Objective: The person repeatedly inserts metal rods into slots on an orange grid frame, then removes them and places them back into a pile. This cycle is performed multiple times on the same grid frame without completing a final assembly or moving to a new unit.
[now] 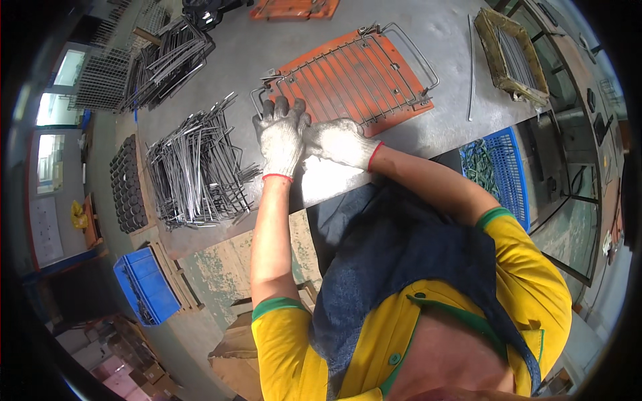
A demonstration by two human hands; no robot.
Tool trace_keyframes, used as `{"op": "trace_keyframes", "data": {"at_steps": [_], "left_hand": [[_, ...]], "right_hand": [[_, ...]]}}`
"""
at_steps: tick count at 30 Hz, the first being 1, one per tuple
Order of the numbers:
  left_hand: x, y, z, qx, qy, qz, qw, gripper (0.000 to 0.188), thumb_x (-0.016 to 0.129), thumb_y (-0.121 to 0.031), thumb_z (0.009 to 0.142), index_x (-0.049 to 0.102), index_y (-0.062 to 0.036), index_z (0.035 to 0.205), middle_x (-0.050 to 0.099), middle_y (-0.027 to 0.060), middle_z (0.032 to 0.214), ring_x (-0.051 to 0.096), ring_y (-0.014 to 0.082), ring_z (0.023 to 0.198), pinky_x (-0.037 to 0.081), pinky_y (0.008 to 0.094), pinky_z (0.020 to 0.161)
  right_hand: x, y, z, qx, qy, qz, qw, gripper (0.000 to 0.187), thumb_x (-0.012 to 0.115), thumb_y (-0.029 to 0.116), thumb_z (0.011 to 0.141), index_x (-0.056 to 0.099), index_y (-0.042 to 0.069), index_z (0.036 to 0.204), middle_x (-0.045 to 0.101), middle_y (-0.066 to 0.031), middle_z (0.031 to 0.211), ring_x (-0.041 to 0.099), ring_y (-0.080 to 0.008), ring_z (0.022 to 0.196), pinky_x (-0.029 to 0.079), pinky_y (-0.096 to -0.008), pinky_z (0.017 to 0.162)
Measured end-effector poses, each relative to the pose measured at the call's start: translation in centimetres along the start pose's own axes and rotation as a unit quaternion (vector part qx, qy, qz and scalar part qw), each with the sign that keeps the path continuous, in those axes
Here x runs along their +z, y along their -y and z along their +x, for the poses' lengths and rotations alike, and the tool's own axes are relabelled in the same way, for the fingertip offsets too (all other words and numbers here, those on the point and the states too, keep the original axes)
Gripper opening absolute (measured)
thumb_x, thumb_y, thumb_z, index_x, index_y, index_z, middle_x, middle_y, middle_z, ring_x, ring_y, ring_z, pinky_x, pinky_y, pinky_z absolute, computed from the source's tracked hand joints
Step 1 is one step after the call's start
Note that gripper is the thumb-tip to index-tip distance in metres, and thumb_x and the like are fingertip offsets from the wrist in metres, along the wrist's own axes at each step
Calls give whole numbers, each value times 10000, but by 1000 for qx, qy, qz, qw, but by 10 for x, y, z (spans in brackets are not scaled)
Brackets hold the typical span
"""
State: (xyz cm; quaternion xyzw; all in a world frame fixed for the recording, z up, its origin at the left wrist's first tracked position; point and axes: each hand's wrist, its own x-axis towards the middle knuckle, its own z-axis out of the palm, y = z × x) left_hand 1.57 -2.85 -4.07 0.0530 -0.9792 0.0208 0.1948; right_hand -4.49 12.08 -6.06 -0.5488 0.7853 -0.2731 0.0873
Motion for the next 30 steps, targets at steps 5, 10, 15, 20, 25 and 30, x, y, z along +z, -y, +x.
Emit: {"op": "trace_keyframes", "data": {"at_steps": [5,10,15,20,25,30], "left_hand": [[8,-4,-13,-214,-53,-166,961,344,514,-268,924,605,-74,1193,553,193,1269,480,370,1221,369,445,1038],[0,4,-37,-360,-55,-331,870,408,486,-317,968,567,17,1187,665,236,940,631,388,861,476,436,763],[-27,15,-49,-481,257,-516,661,352,522,-362,951,576,-18,902,650,171,685,627,260,530,474,351,461],[-30,-53,-45,-484,274,-652,515,311,541,-342,944,555,-37,886,636,153,664,625,211,495,480,286,418],[5,-105,20,-422,203,-756,457,228,521,-261,963,522,-60,857,483,62,599,474,149,498,422,285,489],[35,-134,118,-369,169,-787,465,207,514,-205,974,564,-9,930,580,102,764,606,235,638,556,361,631]], "right_hand": [[10,-25,-25,-65,-157,95,981,303,489,344,921,596,120,1095,650,-137,952,647,-264,924,515,-440,743],[-34,-39,-109,157,-134,209,956,314,545,272,918,638,85,1152,639,-114,1145,627,-277,1031,477,-382,913],[-72,-75,-173,219,-200,99,950,225,597,163,878,679,65,1063,674,-137,1047,650,-288,946,515,-363,822],[-42,-88,-169,187,-292,-44,937,222,654,281,853,696,140,1018,685,-69,876,661,-275,769,517,-389,682],[-46,-89,-166,190,-259,-41,946,227,643,285,856,693,139,1023,671,-78,828,654,-274,733,510,-392,653],[-43,-89,-163,147,-282,-54,946,229,665,255,839,694,145,1038,644,-66,805,628,-264,690,503,-387,617]]}}
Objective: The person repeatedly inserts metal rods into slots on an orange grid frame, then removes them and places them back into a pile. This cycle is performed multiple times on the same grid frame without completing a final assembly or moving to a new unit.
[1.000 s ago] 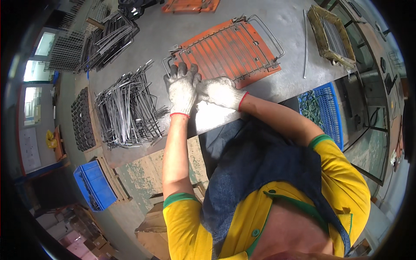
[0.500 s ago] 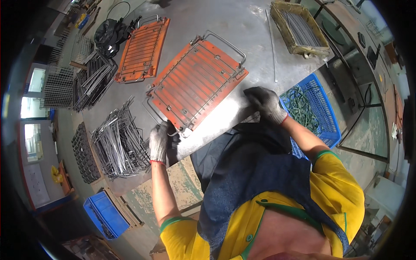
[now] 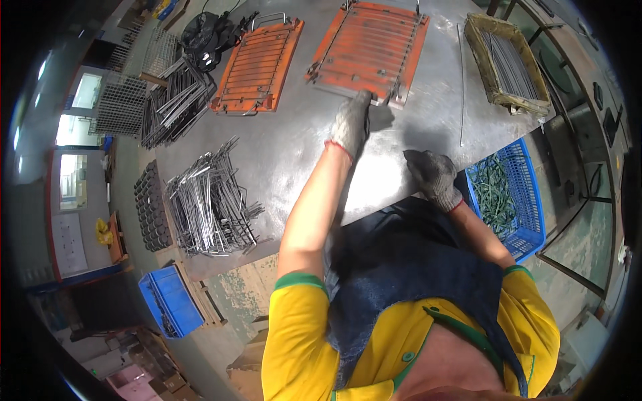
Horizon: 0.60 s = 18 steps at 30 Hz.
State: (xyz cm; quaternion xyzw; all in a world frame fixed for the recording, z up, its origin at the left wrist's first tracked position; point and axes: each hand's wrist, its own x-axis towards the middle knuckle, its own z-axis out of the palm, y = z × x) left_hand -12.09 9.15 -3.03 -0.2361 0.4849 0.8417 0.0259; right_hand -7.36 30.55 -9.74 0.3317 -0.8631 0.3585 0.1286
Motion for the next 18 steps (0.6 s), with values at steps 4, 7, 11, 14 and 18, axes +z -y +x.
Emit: {"op": "trace_keyframes", "data": {"at_steps": [4,7,11,14,18], "left_hand": [[-33,-39,34,205,-48,373,904,230,520,-235,954,586,-17,977,641,117,859,631,233,715,524,360,667],[-75,-79,21,297,-362,366,805,298,554,-247,917,598,-22,1108,668,136,984,646,232,809,524,346,759],[-184,-115,21,244,-448,307,803,328,521,-138,927,531,46,1198,663,150,963,638,237,796,534,353,718],[-218,-98,42,348,-324,309,824,371,482,-263,962,546,20,1194,645,120,952,612,228,883,508,366,801],[-154,-74,46,264,-240,-180,917,357,373,-347,991,591,-74,917,633,68,898,603,245,905,476,386,900]], "right_hand": [[3,-5,-6,18,-14,2,1000,239,679,244,828,694,162,1052,633,-49,789,611,-251,667,508,-381,615],[1,-7,-6,28,12,2,1000,226,686,258,826,696,183,1039,648,-43,800,607,-251,653,518,-393,618],[-3,-2,-1,44,63,35,996,226,668,285,842,686,177,1039,671,-49,848,636,-249,697,522,-403,638],[0,-2,-4,11,32,22,999,234,631,327,869,681,174,1039,686,-43,913,659,-241,756,526,-404,654],[1,-7,-14,-28,6,-51,998,282,554,392,914,681,176,1044,681,-22,933,659,-216,805,521,-383,668]]}}
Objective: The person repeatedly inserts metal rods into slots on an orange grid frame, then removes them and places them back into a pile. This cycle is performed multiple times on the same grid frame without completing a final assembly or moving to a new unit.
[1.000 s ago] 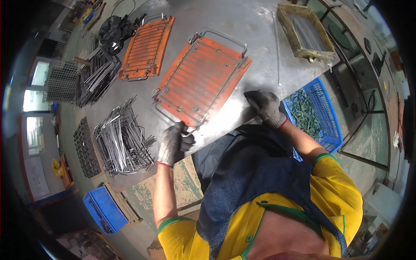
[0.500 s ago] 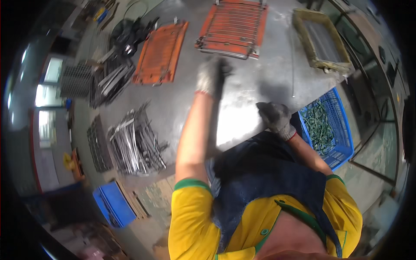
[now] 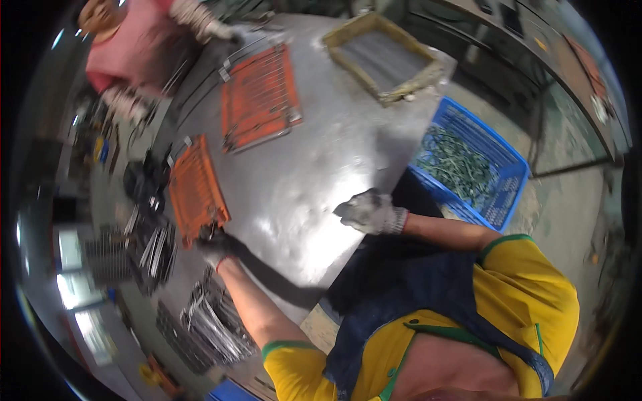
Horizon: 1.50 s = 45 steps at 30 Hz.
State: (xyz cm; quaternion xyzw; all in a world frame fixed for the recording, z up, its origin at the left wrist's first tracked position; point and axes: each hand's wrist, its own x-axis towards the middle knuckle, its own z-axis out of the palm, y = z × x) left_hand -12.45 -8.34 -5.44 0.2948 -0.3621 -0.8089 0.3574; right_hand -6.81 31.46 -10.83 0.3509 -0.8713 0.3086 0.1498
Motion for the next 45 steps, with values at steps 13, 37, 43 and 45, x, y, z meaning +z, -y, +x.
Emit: {"op": "trace_keyframes", "data": {"at_steps": [13,37,43,45], "left_hand": [[-43,15,-179,-172,135,-44,975,307,355,-268,1020,484,-110,790,432,24,678,500,212,647,500,286,555],[-71,-33,-212,-220,2,99,970,444,480,-314,990,312,-198,595,299,-86,508,211,80,406,295,283,414],[-39,-46,-220,-205,-15,156,966,309,514,-307,980,443,-202,697,392,-92,520,319,50,435,277,227,387],[-39,-45,-226,-192,-49,161,967,224,537,-304,969,489,-186,784,407,-87,530,322,48,435,273,225,380]], "right_hand": [[-18,-36,21,-117,13,-9,993,388,575,167,868,529,77,1242,564,-117,1246,617,-263,1081,554,-362,817],[-165,-236,175,366,190,-201,889,238,498,118,822,693,-13,858,697,-199,825,702,-319,732,534,-436,621],[-160,-233,177,341,222,-210,889,297,448,160,856,653,-50,901,687,-200,856,687,-328,712,524,-478,568],[-162,-225,178,366,219,-180,886,300,445,156,857,649,-60,903,686,-202,853,680,-331,695,521,-485,551]]}}
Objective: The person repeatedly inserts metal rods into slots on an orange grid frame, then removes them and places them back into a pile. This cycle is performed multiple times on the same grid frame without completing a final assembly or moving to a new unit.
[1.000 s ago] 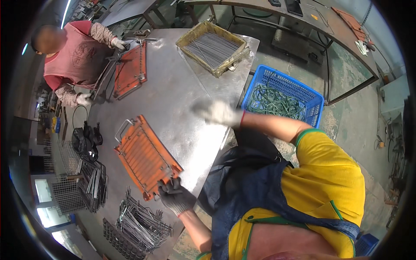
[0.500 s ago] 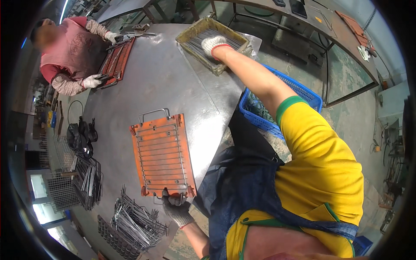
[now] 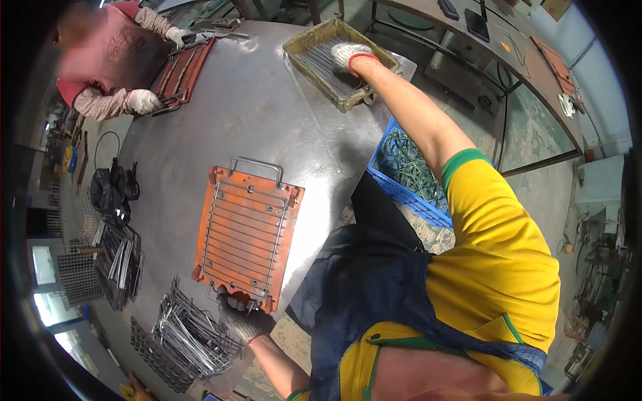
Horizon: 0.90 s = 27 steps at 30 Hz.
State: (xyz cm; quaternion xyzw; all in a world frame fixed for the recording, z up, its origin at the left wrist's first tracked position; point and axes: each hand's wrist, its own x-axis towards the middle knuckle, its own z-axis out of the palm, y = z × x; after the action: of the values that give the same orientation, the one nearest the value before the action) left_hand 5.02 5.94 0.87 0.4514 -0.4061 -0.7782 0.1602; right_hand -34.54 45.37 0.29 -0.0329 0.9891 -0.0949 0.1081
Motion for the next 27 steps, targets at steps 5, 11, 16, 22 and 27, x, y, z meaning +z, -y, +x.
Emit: {"op": "trace_keyframes", "data": {"at_steps": [5,11,16,22,27], "left_hand": [[-14,2,20,37,7,-13,999,192,540,-273,951,606,-121,1048,405,-65,579,311,55,465,213,239,381],[-19,-11,49,22,54,17,998,212,505,-284,966,491,-175,785,375,-59,511,312,74,403,240,255,340],[-35,-12,72,41,65,26,997,214,526,-308,954,505,-180,783,382,-64,524,340,69,413,248,250,336],[-22,-12,60,34,44,17,998,210,548,-308,941,518,-167,787,418,-55,542,367,74,433,294,259,353],[-39,-2,76,165,3,73,984,199,543,-222,958,556,-39,1036,598,68,864,593,165,776,512,313,701]], "right_hand": [[-2,-1,17,60,-6,48,997,245,578,80,733,681,-23,930,689,-177,942,677,-278,832,522,-445,704],[13,-68,30,-94,-57,88,990,252,595,249,780,668,9,806,637,-147,696,599,-241,604,465,-370,581],[-17,-31,-25,2,-101,327,940,334,625,346,820,673,19,868,606,-42,649,554,-127,583,436,-317,555],[-7,-43,-11,11,-108,523,845,214,641,236,879,688,41,952,611,33,681,434,-21,488,325,-207,435],[-21,21,-60,-93,23,731,676,293,624,271,932,625,32,1102,616,27,725,412,-16,445,288,-172,379]]}}
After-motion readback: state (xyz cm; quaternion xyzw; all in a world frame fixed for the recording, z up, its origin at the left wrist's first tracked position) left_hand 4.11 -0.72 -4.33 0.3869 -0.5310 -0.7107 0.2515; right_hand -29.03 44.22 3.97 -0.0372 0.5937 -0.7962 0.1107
